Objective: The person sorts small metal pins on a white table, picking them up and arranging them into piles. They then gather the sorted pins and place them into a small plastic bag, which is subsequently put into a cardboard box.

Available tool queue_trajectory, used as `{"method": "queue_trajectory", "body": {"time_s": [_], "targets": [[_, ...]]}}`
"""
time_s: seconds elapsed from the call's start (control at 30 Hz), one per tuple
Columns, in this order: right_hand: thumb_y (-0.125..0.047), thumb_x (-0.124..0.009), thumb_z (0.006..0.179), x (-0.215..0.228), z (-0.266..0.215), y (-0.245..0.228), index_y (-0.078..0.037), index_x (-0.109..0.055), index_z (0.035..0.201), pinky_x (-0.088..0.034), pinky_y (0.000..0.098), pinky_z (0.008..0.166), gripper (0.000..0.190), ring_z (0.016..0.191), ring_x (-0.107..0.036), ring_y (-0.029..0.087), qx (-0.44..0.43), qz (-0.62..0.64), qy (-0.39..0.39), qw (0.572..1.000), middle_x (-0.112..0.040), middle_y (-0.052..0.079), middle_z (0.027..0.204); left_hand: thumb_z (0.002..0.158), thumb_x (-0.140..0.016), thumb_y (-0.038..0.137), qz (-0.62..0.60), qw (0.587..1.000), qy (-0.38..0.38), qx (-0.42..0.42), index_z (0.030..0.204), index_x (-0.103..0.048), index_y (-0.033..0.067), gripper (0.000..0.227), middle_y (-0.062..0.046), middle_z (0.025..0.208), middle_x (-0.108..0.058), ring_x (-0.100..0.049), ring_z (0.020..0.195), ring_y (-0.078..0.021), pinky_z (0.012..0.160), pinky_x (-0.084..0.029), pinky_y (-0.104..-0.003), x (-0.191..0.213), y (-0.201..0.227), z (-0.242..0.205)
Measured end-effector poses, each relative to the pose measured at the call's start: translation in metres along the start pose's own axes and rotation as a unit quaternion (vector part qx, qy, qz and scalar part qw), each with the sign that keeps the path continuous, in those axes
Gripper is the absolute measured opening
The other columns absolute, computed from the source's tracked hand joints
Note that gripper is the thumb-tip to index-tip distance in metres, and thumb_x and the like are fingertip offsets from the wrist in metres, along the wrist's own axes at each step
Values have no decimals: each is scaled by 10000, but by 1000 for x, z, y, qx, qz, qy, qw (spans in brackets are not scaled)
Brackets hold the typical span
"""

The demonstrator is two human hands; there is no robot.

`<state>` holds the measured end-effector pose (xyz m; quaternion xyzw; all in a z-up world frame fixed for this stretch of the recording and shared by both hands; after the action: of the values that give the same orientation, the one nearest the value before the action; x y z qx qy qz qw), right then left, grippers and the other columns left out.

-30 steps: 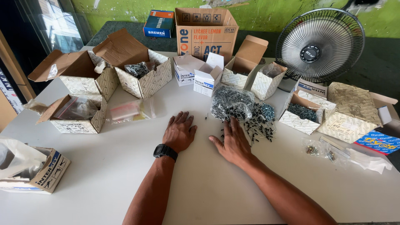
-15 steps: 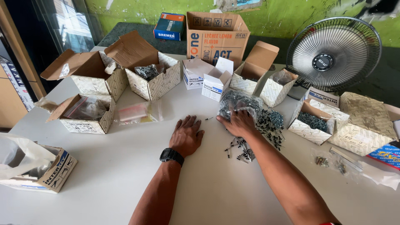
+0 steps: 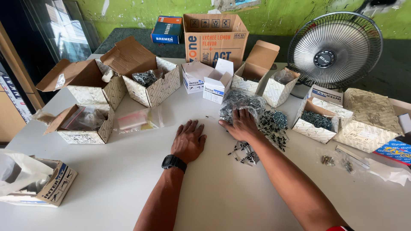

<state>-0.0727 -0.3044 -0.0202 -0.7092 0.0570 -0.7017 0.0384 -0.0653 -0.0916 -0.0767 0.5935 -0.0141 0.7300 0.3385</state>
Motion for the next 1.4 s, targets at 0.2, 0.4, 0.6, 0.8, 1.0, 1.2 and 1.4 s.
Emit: {"method": "queue_trajectory", "body": {"time_s": [0.2,0.4,0.6,0.8,1.0,1.2,1.4], "targets": [[-809,-206,988,-26,-23,12,64,-216,1598,-181,556,1254,1065,1562,-142,476,34,21,-7,999,-165,348,1654,1027,-443,412,5,1000,-10,4,1481,-554,194,516,-113,1559,-498,-399,1493,-342,1244,-251,-543,1,1,0],[-819,-182,973,-19,-69,5,75,-156,1605,-200,560,1248,1095,1572,-96,461,41,24,-40,998,-82,349,1672,1037,-448,416,20,1000,-6,2,1479,-559,202,504,-103,1561,-499,-403,1492,-332,1247,-257,-536,-4,-2,1],[-816,-214,974,-19,-94,5,75,-141,1605,-191,595,1242,1094,1565,-102,483,57,13,-48,997,-81,353,1672,1039,-448,409,20,1000,-1,-3,1477,-562,200,499,-107,1558,-502,-406,1489,-335,1246,-263,-535,-4,-1,2],[-844,-254,943,-22,-100,8,-2,-145,1632,-138,610,1234,1094,1557,-90,482,90,8,-24,996,-61,341,1673,1042,-449,414,18,1000,8,-5,1468,-573,192,496,-117,1546,-514,-415,1482,-339,1241,-267,-542,-4,0,-2],[-885,-249,904,-20,-94,-20,-53,-168,1643,-97,628,1238,1115,1572,-29,467,124,-37,-52,990,-52,304,1695,1037,-454,398,15,1000,9,-6,1471,-571,196,494,-121,1552,-506,-404,1487,-343,1242,-261,-545,-6,-2,-2],[-882,-240,920,-35,-49,-18,-77,-179,1652,-136,646,1232,1090,1576,-49,471,125,-62,-30,990,-64,293,1700,1045,-451,365,5,1000,10,-8,1466,-576,189,473,-134,1555,-498,-399,1487,-350,1239,-258,-554,-6,-4,-3],[-850,-216,947,-30,-32,-26,-27,-250,1625,-103,652,1232,1066,1573,-68,478,93,-63,7,994,-115,319,1688,1025,-454,350,8,1000,19,-15,1454,-582,169,482,-135,1536,-519,-421,1474,-351,1229,-283,-555,-12,-7,-1]]}}
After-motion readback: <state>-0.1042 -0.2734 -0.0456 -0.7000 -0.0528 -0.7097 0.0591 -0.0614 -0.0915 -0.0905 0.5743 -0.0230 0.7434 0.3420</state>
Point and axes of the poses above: each hand's wrist, its own z-axis towards the middle knuckle, its own x-axis out of the back of the hand, y = z × x, the point moved 3 cm from there along z, towards the middle knuckle
